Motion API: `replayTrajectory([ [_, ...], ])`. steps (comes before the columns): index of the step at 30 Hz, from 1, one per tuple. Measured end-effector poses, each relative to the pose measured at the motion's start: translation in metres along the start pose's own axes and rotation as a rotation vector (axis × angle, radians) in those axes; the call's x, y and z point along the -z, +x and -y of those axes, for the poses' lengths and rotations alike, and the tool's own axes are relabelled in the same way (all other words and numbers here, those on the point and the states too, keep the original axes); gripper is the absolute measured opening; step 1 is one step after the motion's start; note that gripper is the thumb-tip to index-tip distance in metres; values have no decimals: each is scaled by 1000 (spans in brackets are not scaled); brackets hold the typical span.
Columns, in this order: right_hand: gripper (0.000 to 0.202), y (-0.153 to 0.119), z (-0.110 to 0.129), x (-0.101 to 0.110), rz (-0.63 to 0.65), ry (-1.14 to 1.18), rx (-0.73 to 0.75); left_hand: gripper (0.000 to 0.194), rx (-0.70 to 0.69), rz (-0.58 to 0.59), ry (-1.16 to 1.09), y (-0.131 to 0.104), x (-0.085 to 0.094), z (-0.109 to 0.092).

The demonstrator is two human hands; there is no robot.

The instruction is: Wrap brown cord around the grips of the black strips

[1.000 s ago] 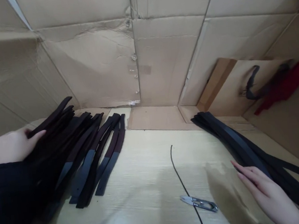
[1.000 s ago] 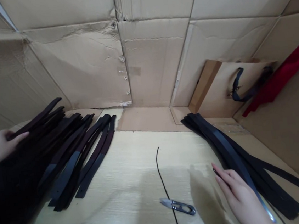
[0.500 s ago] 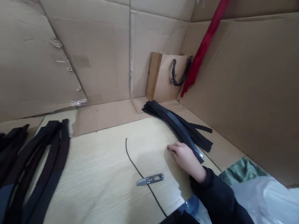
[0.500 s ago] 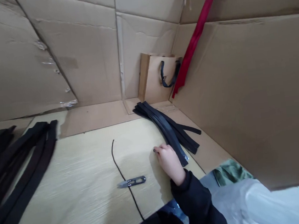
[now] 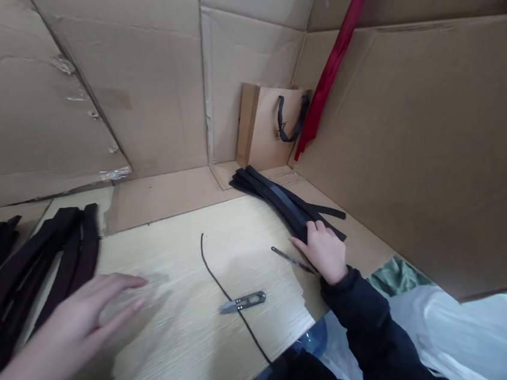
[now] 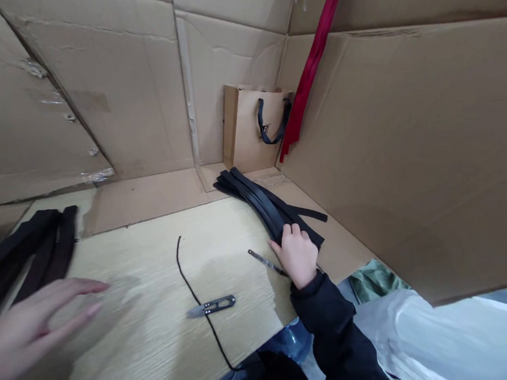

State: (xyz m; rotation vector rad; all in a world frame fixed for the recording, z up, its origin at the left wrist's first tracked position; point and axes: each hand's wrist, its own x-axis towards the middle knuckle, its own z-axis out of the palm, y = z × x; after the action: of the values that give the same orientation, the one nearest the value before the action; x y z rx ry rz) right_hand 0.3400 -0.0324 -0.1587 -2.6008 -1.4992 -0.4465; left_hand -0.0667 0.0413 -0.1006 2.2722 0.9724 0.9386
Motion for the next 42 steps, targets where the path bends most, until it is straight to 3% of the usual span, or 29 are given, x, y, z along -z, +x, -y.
replayTrajectory([
  [1,33,0,2,-2,3,-14,-8,19,-29,107,124,0,-8,-2],
  [3,27,0,7,-5,9,-26,-26,18,-43,204,213,-1,-22,-8],
  [5,23,0,10,-5,13,-16,-49,15,-14,238,203,-1,-31,-12],
  [12,33,-7,3,17,-60,195,-113,18,185,193,-35,-4,-48,-20],
  [16,34,-36,22,38,-17,482,28,30,356,155,-235,-8,-58,-29],
  [20,21,-94,72,59,194,787,277,51,502,-86,-501,-8,-68,-52],
  [23,21,-129,105,68,368,1104,319,50,496,-394,-734,-7,-72,-70],
  [25,27,-136,115,69,488,1263,465,41,476,-571,-812,-8,-71,-77],
  [27,25,-129,115,65,488,1196,616,31,453,-621,-798,-12,-67,-78],
  [30,18,-107,105,52,309,838,675,22,448,-479,-671,-19,-61,-73],
  [33,24,-93,95,37,287,727,684,22,525,-148,-576,-20,-64,-66],
  [37,22,-93,91,25,292,649,746,31,566,251,-379,-10,-87,-56],
  [42,16,-97,91,18,289,628,790,28,553,391,-249,1,-111,-47],
])
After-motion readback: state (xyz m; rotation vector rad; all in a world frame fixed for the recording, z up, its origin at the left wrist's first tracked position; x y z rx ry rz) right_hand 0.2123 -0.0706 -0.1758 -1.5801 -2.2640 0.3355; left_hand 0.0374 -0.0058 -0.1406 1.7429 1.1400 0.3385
